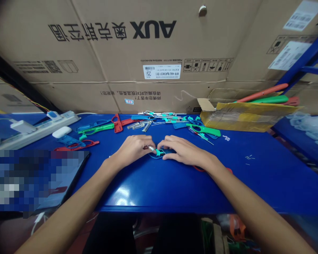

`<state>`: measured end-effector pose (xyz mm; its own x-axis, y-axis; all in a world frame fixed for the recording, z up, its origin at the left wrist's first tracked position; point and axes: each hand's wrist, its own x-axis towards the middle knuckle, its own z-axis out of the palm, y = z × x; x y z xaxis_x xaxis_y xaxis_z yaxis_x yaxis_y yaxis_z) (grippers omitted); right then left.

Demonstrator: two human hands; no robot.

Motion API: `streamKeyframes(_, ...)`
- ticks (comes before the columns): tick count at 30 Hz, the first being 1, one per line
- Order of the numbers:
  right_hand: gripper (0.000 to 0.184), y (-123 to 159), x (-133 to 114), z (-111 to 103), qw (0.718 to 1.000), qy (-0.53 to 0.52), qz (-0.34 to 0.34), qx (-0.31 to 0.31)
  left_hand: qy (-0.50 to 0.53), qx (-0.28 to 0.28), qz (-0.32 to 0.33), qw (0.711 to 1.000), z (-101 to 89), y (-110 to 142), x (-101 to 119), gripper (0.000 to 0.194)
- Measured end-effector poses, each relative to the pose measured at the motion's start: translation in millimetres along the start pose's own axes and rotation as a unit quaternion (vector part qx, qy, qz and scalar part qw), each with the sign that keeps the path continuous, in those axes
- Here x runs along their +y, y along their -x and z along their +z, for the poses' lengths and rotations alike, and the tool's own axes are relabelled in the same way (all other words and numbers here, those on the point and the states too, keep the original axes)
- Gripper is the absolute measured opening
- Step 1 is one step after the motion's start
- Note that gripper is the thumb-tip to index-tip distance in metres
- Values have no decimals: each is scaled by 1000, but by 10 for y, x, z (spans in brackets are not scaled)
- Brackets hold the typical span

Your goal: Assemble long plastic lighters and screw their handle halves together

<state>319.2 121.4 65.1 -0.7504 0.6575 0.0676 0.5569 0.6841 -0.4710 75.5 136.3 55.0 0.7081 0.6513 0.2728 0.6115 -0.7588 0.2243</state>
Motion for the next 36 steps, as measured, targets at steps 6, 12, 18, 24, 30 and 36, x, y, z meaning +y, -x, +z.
streamKeyframes(6,33,-7,-15,-8,1000,16,3,-16,0,-8,7,1000,7,1,-8,15)
streamKeyframes(12,35,-12,-17,-9,1000,15,9,-16,8,-19,7,1000,12,17,-41,17)
streamKeyframes(18,33,-2,-5,-6,1000,11,-2,-4,65,-42,-55,995,-151,59,-108,21)
streamKeyframes(24,33,10,-4,-3,1000,27,-10,1,70,-83,-122,987,-331,148,-233,29)
streamKeyframes(30,34,7,-17,-2,999,33,0,0,96,-111,-119,982,-369,163,-209,18)
streamKeyframes(36,35,4,-13,-8,1000,23,-6,-2,110,-104,-103,983,-318,160,-219,14)
